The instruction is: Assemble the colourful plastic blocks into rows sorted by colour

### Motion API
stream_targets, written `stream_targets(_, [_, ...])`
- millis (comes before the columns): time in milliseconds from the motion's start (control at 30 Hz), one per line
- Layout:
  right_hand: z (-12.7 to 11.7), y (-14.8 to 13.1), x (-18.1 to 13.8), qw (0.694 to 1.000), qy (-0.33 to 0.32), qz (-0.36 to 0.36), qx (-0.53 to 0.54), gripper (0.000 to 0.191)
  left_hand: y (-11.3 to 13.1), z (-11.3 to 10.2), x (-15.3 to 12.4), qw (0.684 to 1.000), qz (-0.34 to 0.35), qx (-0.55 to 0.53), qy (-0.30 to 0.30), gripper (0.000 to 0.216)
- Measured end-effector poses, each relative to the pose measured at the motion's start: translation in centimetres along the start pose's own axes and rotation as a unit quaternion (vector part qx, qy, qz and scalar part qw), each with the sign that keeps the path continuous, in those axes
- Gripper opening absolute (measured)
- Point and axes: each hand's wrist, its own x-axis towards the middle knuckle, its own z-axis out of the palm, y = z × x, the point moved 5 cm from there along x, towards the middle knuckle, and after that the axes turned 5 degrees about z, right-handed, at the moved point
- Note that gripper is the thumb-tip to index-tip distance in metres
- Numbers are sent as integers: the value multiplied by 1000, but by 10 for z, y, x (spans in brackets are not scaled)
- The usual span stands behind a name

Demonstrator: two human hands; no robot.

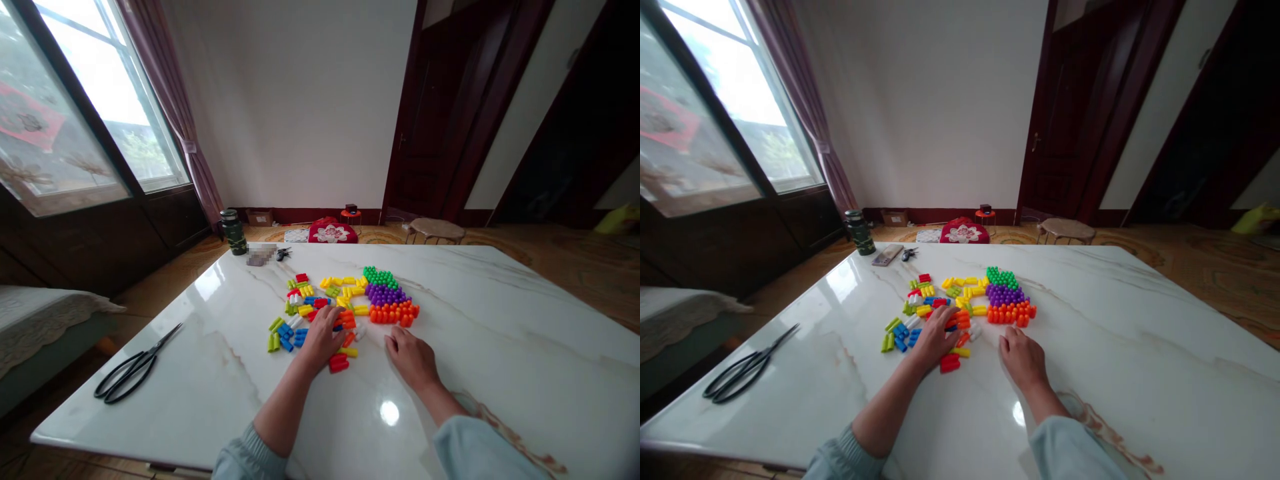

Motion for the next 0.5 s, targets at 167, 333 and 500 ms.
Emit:
stream_targets(167, [2,1,1,1000,8,1,-7,19,3,-5,-2,999,11,-28,35,59])
stream_targets(333, [4,2,0,1000,17,-1,-8,18,5,-11,0,996,27,-42,74,46])
stream_targets(500, [4,1,0,1000,18,0,-3,17,5,-12,3,998,19,-3,58,33])
